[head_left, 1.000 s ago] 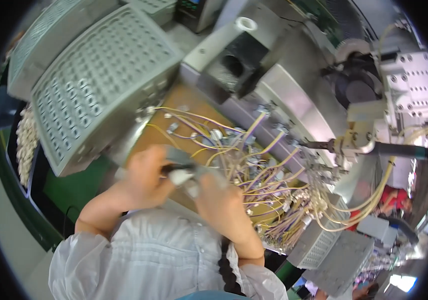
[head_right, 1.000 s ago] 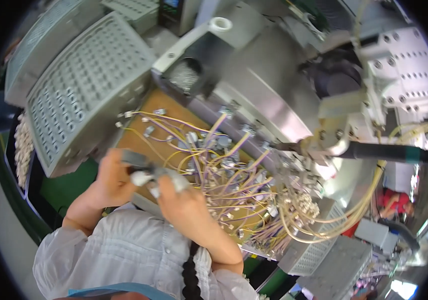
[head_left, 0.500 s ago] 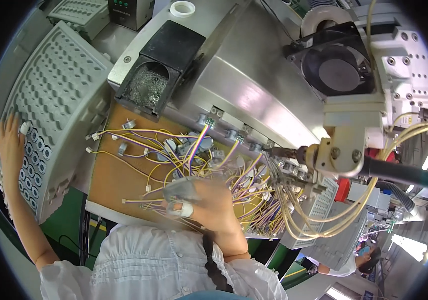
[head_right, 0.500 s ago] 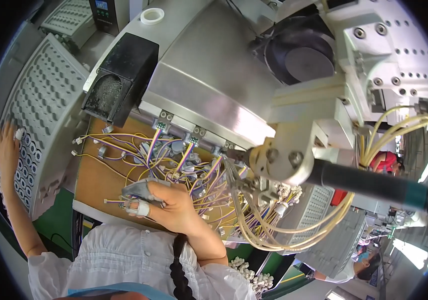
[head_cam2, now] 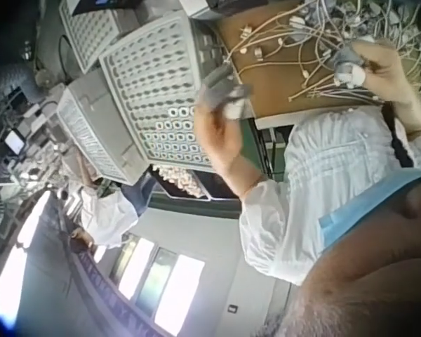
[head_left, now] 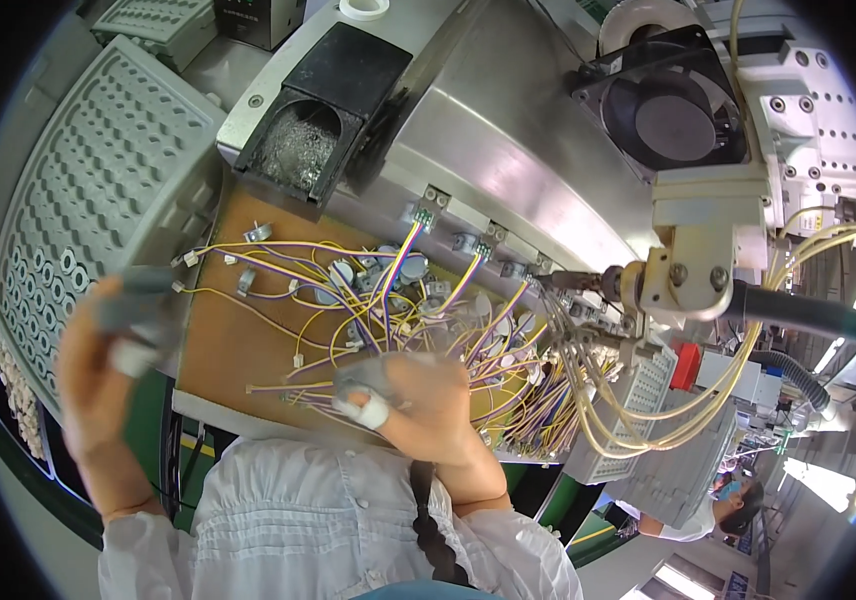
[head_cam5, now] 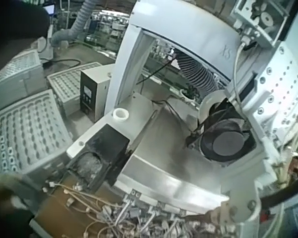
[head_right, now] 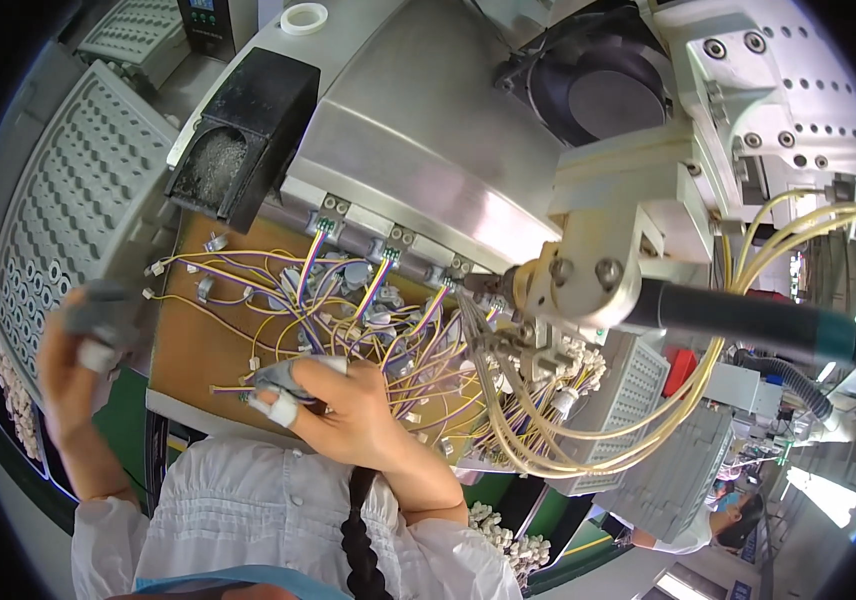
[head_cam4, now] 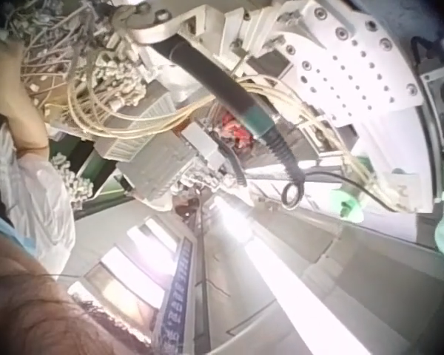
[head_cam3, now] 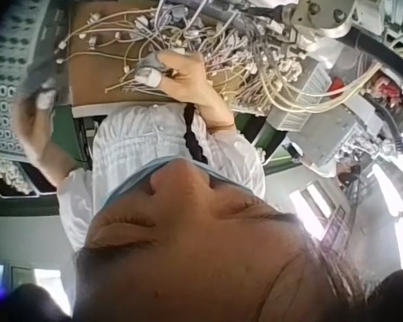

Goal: The person attaches components to wire harnesses by hand, presses a button to run the automatic soldering machine, gathers the soldered wire harnesses, and attaches components to a new set of wire harnesses.

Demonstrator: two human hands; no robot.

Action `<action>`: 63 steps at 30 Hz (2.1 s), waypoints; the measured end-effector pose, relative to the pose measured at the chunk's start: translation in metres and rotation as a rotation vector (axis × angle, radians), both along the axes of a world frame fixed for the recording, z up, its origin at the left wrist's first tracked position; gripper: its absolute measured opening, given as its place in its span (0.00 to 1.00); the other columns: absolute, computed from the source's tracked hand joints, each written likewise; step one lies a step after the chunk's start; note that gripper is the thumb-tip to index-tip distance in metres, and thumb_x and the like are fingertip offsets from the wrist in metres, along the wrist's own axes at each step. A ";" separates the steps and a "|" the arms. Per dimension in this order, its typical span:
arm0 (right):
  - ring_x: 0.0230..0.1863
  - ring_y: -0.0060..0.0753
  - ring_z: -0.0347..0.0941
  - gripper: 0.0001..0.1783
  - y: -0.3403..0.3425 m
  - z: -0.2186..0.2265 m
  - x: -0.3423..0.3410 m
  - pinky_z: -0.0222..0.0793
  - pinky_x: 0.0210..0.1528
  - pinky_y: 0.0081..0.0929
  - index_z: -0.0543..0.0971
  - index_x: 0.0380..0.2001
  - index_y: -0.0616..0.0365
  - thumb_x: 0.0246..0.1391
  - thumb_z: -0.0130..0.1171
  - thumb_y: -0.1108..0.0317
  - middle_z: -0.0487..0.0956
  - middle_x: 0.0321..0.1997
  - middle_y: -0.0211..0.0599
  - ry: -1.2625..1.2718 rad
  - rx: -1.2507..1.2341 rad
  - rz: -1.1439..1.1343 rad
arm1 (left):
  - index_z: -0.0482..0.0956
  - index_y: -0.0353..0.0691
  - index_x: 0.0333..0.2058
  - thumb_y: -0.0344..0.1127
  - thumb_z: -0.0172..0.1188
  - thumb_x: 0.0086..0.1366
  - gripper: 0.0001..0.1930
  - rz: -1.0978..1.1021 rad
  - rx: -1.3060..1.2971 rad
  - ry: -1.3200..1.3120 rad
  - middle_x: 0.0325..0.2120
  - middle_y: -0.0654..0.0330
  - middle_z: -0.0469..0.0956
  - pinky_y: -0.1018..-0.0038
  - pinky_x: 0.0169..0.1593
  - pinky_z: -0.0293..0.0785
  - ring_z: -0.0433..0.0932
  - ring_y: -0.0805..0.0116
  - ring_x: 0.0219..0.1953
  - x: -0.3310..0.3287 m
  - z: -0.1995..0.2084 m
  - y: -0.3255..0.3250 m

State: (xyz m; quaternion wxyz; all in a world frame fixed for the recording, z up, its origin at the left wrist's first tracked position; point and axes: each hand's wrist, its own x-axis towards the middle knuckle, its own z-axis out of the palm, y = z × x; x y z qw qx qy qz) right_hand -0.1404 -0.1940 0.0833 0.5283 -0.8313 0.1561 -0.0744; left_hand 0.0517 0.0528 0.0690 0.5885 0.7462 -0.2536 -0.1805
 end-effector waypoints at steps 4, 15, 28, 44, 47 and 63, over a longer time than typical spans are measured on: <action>0.21 0.35 0.75 0.11 0.000 0.004 -0.005 0.70 0.26 0.27 0.84 0.28 0.53 0.46 0.67 0.58 0.79 0.22 0.36 0.087 -0.046 0.003 | 0.78 0.33 0.37 0.24 0.62 0.54 0.11 -0.487 -0.053 -0.230 0.46 0.50 0.71 0.65 0.47 0.71 0.73 0.60 0.46 -0.035 0.004 -0.071; 0.21 0.30 0.74 0.11 -0.003 0.009 -0.025 0.69 0.24 0.25 0.80 0.29 0.64 0.45 0.69 0.69 0.78 0.23 0.40 -0.266 0.006 -0.019 | 0.74 0.33 0.37 0.28 0.62 0.59 0.09 -0.505 -0.250 0.492 0.31 0.66 0.74 0.81 0.35 0.67 0.69 0.83 0.32 -0.030 0.011 -0.167; 0.23 0.22 0.73 0.13 0.009 0.007 -0.062 0.67 0.26 0.18 0.82 0.31 0.67 0.43 0.70 0.69 0.81 0.24 0.38 -0.286 0.230 -0.354 | 0.75 0.33 0.27 0.28 0.68 0.45 0.11 -0.548 -0.279 -0.347 0.33 0.51 0.77 0.67 0.32 0.73 0.77 0.55 0.30 -0.065 0.007 -0.127; 0.21 0.24 0.70 0.17 0.026 0.005 -0.088 0.63 0.24 0.19 0.79 0.23 0.66 0.39 0.74 0.63 0.78 0.21 0.36 -0.307 0.269 -0.525 | 0.77 0.32 0.33 0.25 0.67 0.49 0.12 -0.589 -0.300 -0.199 0.36 0.49 0.77 0.68 0.37 0.73 0.77 0.52 0.34 -0.080 0.009 -0.116; 0.19 0.26 0.72 0.16 0.025 0.002 -0.097 0.65 0.23 0.22 0.78 0.21 0.66 0.41 0.72 0.63 0.79 0.22 0.38 -0.322 0.258 -0.501 | 0.77 0.33 0.33 0.25 0.67 0.49 0.12 -0.604 -0.302 -0.188 0.36 0.51 0.77 0.69 0.36 0.73 0.77 0.54 0.34 -0.082 0.013 -0.113; 0.33 0.53 0.77 0.17 -0.175 -0.033 -0.207 0.73 0.36 0.42 0.80 0.40 0.57 0.46 0.62 0.62 0.78 0.43 0.52 0.455 -1.070 -0.714 | 0.79 0.35 0.34 0.25 0.67 0.47 0.12 -0.692 -0.233 -0.126 0.35 0.54 0.79 0.71 0.37 0.73 0.78 0.58 0.33 -0.088 0.026 -0.125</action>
